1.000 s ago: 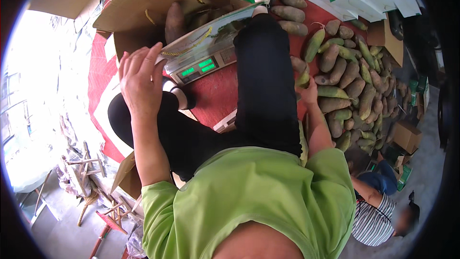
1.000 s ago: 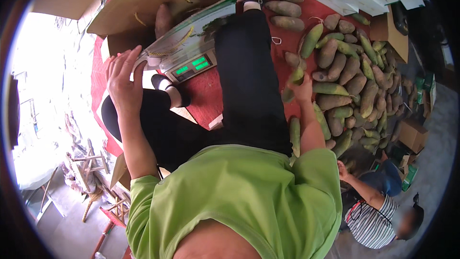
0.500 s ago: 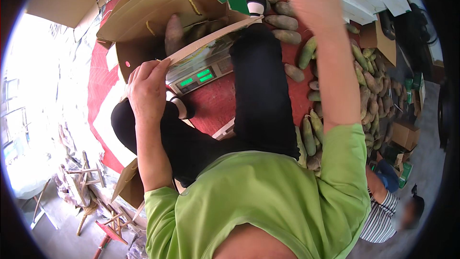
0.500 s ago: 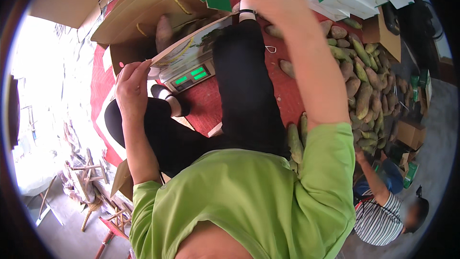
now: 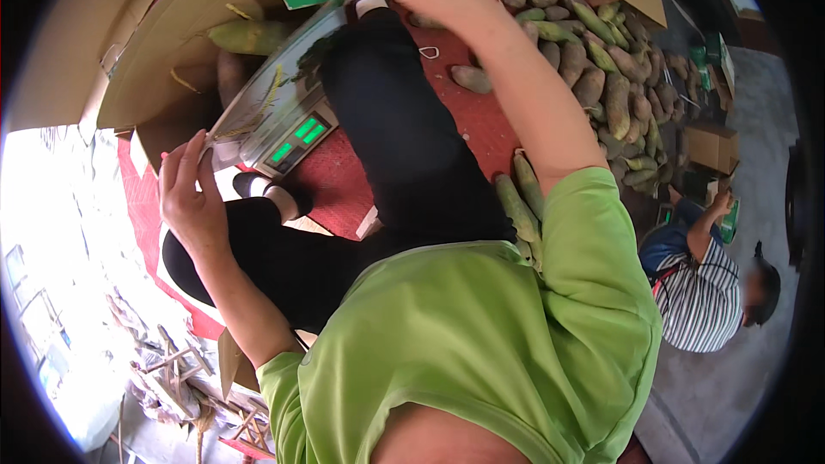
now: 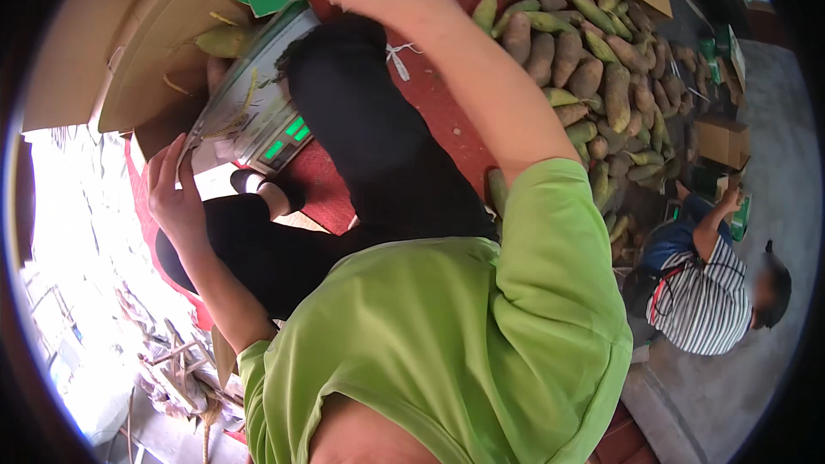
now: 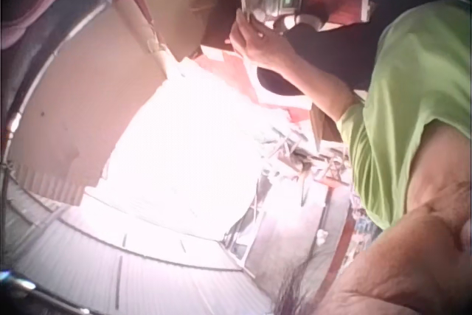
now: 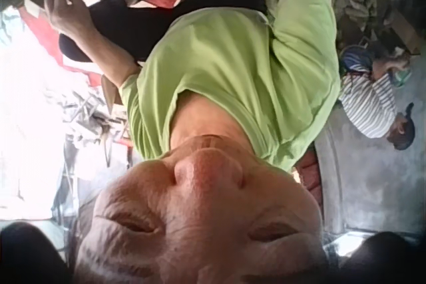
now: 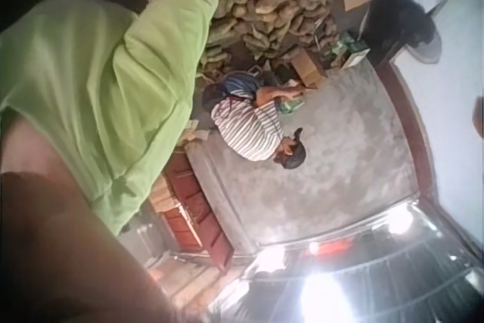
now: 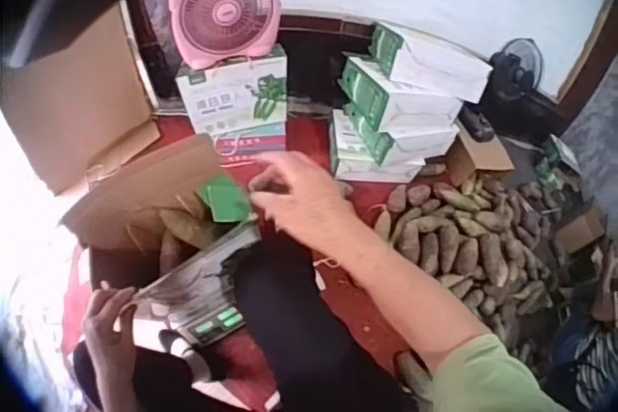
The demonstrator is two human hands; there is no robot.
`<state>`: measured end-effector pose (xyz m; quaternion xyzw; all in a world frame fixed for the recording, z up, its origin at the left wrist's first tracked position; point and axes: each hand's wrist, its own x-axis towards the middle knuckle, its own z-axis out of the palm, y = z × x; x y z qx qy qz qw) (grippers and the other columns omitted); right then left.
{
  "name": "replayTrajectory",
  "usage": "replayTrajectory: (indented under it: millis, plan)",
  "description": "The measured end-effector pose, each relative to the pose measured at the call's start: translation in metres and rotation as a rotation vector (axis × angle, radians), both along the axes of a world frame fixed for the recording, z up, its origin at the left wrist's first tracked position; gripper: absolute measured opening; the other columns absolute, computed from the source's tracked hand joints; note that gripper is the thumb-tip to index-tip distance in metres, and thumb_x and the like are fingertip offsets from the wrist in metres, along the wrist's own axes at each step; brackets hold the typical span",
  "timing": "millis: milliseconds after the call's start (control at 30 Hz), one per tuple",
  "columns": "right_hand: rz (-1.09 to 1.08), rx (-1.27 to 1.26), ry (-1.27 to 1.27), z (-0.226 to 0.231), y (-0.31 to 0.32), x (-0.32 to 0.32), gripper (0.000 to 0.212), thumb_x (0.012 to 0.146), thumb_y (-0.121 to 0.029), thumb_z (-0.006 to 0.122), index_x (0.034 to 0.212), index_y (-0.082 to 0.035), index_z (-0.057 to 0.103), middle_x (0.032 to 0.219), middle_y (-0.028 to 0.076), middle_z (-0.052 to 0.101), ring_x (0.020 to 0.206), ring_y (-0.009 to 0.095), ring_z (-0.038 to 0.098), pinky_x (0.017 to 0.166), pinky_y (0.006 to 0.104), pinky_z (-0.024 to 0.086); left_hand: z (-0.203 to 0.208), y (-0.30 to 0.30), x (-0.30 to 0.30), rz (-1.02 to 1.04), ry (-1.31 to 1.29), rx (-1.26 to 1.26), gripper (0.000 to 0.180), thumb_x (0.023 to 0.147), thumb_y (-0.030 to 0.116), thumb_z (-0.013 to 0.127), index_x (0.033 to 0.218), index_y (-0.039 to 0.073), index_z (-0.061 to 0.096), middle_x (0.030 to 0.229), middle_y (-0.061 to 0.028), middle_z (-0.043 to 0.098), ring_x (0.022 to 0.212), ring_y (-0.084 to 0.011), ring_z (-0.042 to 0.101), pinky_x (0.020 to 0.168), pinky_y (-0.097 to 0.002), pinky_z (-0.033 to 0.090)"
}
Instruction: Sort radishes from a pile on the floor into cardboard boxes and weigh them on a scale.
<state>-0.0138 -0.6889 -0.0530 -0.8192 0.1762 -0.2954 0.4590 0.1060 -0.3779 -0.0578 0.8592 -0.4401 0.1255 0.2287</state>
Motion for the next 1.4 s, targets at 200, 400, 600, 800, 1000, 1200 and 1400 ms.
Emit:
replayTrajectory:
  millis: [200, 400, 600, 800, 1000, 1200, 1400]
  plan:
    - [-0.334, 0.016, 0.409, -0.140, -0.070, -0.156, 0.038, 0.080, -0.023, 0.067, 0.113, -0.006, 0.060, 0.100, 0.015, 0.067, 0.094, 0.028, 0.065, 0.080, 0.0368, 0.051, 0.002, -0.005, -0.003, 0.018, 0.021, -0.004, 0.026, 0.081, 0.001, 0.064, 0.106, 0.008, 0.069, 0.093, -0.0073, 0.066, 0.087, -0.0227, 0.063, 0.079, -0.0350, 0.049]
    - [-0.465, 0.142, 0.821, -0.281, -0.047, -0.277, 0.042, 0.076, -0.018, 0.069, 0.115, -0.008, 0.062, 0.104, 0.017, 0.066, 0.095, 0.030, 0.064, 0.083, 0.0374, 0.049, 0.003, -0.010, -0.005, 0.090, -0.012, -0.009, 0.028, 0.082, 0.003, 0.066, 0.109, 0.010, 0.068, 0.092, -0.0064, 0.066, 0.086, -0.0215, 0.063, 0.081, -0.0354, 0.048]
    - [-0.585, 0.033, 0.935, -0.338, -0.027, -0.284, 0.036, 0.074, -0.020, 0.070, 0.107, -0.008, 0.064, 0.102, 0.018, 0.064, 0.097, 0.034, 0.061, 0.085, 0.0421, 0.048, -0.003, -0.011, -0.001, 0.077, -0.063, -0.007, 0.027, 0.082, 0.002, 0.065, 0.108, 0.008, 0.068, 0.090, -0.0068, 0.067, 0.085, -0.0213, 0.063, 0.086, -0.0367, 0.046]
    - [-0.427, -0.075, 1.150, -0.315, -0.032, -0.216, 0.052, 0.072, -0.020, 0.073, 0.120, -0.013, 0.053, 0.122, 0.013, 0.054, 0.117, 0.032, 0.049, 0.092, 0.0439, 0.045, -0.007, -0.004, 0.010, -0.018, -0.147, -0.001, 0.023, 0.086, 0.001, 0.060, 0.109, 0.003, 0.066, 0.095, -0.0084, 0.069, 0.086, -0.0220, 0.063, 0.078, -0.0348, 0.051]
    - [-0.480, -0.373, 1.111, -0.333, -0.018, -0.209, 0.048, 0.074, -0.016, 0.070, 0.119, -0.015, 0.052, 0.124, 0.008, 0.051, 0.117, 0.026, 0.048, 0.093, 0.0459, 0.043, -0.011, -0.013, 0.011, -0.016, -0.080, -0.004, 0.023, 0.089, 0.001, 0.056, 0.109, -0.001, 0.065, 0.099, -0.0102, 0.068, 0.089, -0.0208, 0.064, 0.077, -0.0323, 0.053]
    - [-0.360, -0.275, 1.183, -0.300, -0.009, -0.199, 0.055, 0.071, -0.018, 0.072, 0.122, -0.017, 0.051, 0.117, 0.004, 0.056, 0.114, 0.023, 0.050, 0.089, 0.0429, 0.041, -0.008, -0.011, 0.010, 0.036, -0.094, 0.009, 0.022, 0.090, 0.005, 0.056, 0.109, 0.000, 0.066, 0.100, -0.0099, 0.069, 0.089, -0.0215, 0.064, 0.083, -0.0354, 0.051]
    - [-0.112, -0.094, 1.399, -0.304, 0.007, -0.195, 0.056, 0.072, -0.022, 0.073, 0.123, -0.018, 0.051, 0.124, 0.004, 0.053, 0.119, 0.024, 0.048, 0.092, 0.0462, 0.041, -0.008, 0.001, 0.012, 0.005, -0.150, 0.076, 0.023, 0.088, 0.008, 0.059, 0.109, 0.001, 0.066, 0.101, -0.0096, 0.069, 0.091, -0.0243, 0.063, 0.098, -0.0425, 0.041]
